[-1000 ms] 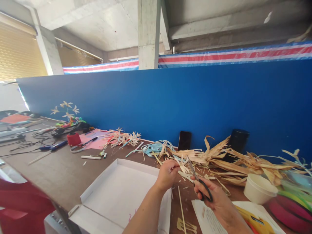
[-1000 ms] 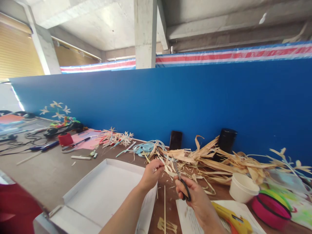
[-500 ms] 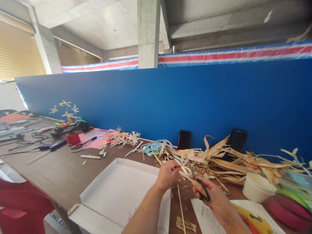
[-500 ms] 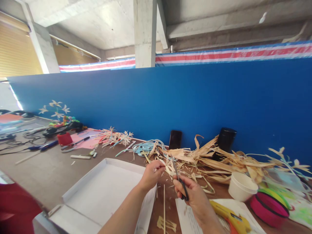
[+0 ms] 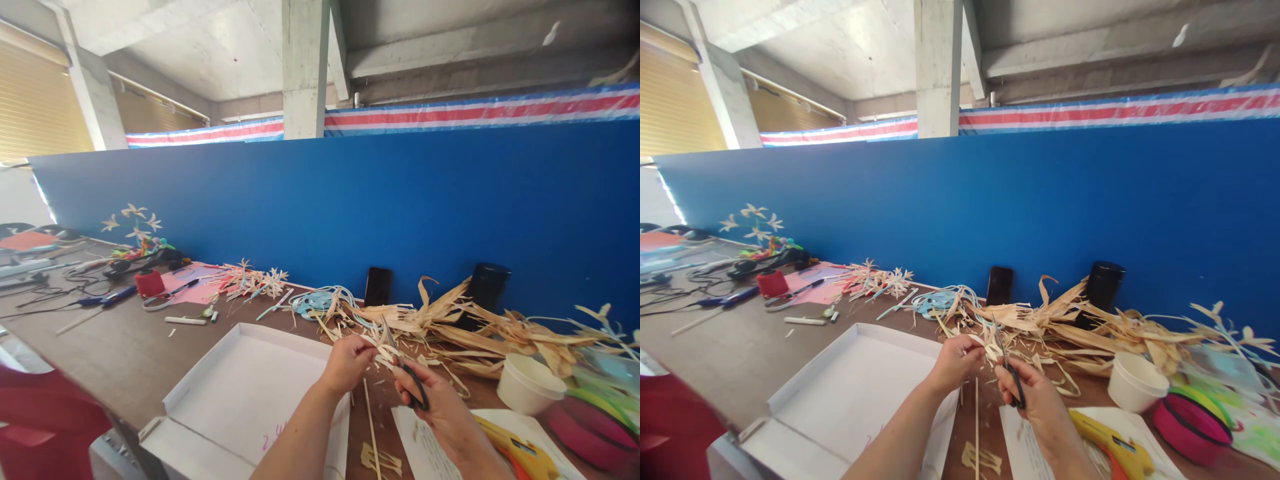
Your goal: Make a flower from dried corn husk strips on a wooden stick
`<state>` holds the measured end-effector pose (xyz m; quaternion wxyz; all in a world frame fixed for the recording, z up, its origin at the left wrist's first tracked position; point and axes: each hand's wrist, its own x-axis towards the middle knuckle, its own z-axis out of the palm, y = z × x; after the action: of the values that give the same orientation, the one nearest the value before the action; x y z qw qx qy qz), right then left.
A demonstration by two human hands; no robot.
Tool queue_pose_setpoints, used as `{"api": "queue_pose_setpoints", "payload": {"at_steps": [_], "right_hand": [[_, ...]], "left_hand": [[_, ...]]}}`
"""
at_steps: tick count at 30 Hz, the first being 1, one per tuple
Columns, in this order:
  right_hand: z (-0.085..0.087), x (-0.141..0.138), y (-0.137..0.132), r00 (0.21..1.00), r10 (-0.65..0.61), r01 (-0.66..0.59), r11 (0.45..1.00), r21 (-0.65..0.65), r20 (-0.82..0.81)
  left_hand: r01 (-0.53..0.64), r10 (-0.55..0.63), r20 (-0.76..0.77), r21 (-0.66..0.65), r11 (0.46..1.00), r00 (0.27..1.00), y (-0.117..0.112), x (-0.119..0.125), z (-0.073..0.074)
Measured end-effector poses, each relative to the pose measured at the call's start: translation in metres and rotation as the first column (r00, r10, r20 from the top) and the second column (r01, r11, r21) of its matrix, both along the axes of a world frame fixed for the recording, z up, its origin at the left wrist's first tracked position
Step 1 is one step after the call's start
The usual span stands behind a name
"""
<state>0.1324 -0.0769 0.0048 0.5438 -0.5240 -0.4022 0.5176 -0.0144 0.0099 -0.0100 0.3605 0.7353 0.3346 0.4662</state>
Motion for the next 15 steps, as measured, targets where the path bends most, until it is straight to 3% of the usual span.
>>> {"api": "queue_pose_setpoints", "payload": {"at_steps": [15], "right_hand": [[-0.0042,0.0013,0.0006,1.0,0.011,-0.011,1.0,0.029,0.015]], "left_hand": [[-0.005,0.005,-0.006,-0.032,0.999,1.0,0.0001,0.0008,-0.0009]]}}
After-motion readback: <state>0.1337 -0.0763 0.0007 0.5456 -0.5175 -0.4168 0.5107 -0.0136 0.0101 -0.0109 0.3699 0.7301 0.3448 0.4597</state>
